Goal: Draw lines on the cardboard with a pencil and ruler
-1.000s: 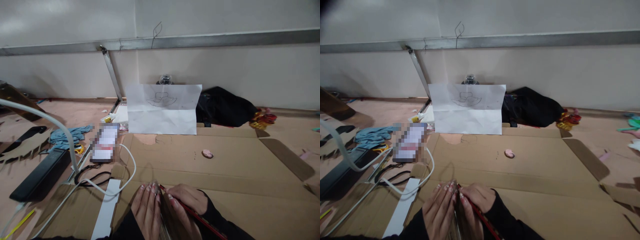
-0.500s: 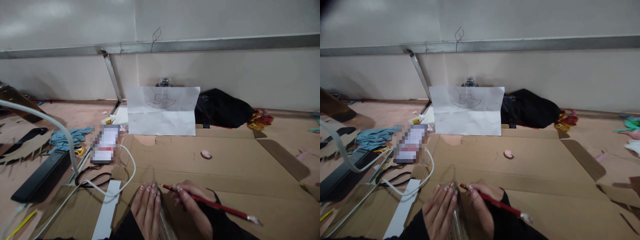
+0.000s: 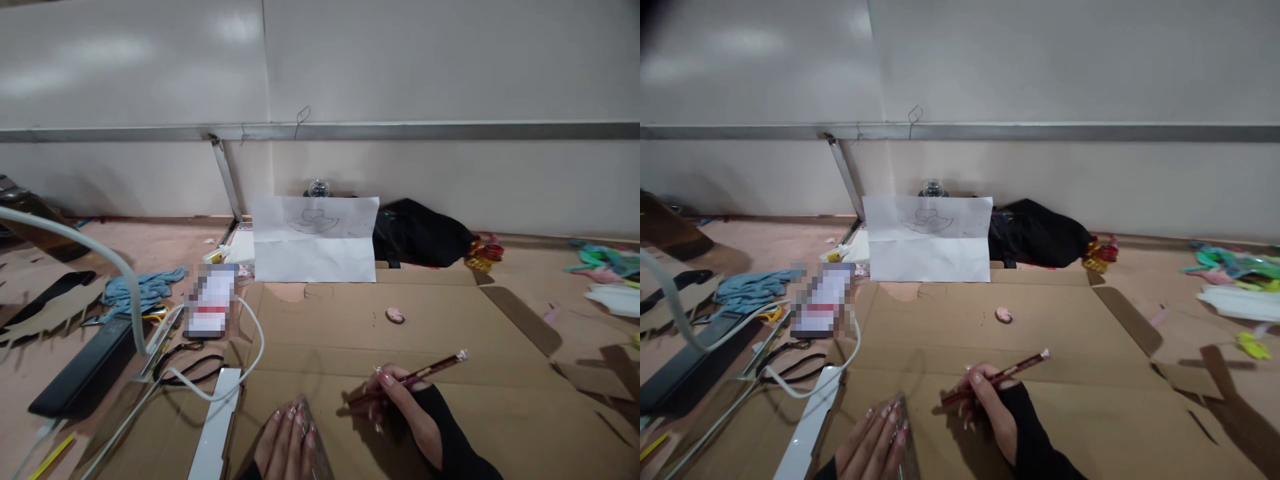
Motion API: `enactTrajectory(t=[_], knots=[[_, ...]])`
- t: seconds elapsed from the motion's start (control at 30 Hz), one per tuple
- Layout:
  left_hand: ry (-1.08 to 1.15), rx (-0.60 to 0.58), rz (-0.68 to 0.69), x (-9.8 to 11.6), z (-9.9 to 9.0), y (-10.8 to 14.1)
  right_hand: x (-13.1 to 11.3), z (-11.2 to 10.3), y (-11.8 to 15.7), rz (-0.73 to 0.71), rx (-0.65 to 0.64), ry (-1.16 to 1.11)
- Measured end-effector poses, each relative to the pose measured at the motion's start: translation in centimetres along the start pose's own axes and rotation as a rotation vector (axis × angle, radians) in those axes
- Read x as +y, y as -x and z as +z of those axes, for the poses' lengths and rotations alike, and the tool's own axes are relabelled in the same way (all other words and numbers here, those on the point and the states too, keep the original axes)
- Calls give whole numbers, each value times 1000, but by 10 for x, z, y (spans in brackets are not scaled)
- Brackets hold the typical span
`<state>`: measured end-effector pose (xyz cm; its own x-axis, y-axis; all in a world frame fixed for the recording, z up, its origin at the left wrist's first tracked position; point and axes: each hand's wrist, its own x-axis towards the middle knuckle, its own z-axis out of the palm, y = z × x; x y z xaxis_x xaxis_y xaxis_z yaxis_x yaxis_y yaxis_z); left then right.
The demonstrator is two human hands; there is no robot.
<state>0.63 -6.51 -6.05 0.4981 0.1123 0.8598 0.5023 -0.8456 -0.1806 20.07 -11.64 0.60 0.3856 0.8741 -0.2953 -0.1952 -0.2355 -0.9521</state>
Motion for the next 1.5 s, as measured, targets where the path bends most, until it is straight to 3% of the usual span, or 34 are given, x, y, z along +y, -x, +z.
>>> enactTrajectory(t=[0.17, 0.43, 0.67, 0.8, 0.9, 1.0, 1.13, 1.27, 1.5], knots=[[5, 18, 35, 0, -2, -6, 12, -9, 2, -67, -18, -101], [118, 87, -153, 13, -3, -16, 6, 0, 1, -96, -84, -123], [136, 84, -70, 11, -1, -10, 9, -1, -9, -32, -29, 29], [140, -29, 91, 5, -5, -6, 9, 2, -10, -64, -34, 95], [164, -5, 80, 5, -4, -5, 6, 4, -9, -97, -24, 172], [203, 117, -11, 13, 8, -2, -4, -9, -16, -156, 62, 286], [289, 372, -107, 26, 26, -3, -25, -52, -35, -297, 331, 453], [350, 395, -106, 29, 28, -7, -36, -83, -48, -389, 514, 641], [248, 328, -103, 38, 41, 24, -28, -78, -62, -497, 561, 927]])
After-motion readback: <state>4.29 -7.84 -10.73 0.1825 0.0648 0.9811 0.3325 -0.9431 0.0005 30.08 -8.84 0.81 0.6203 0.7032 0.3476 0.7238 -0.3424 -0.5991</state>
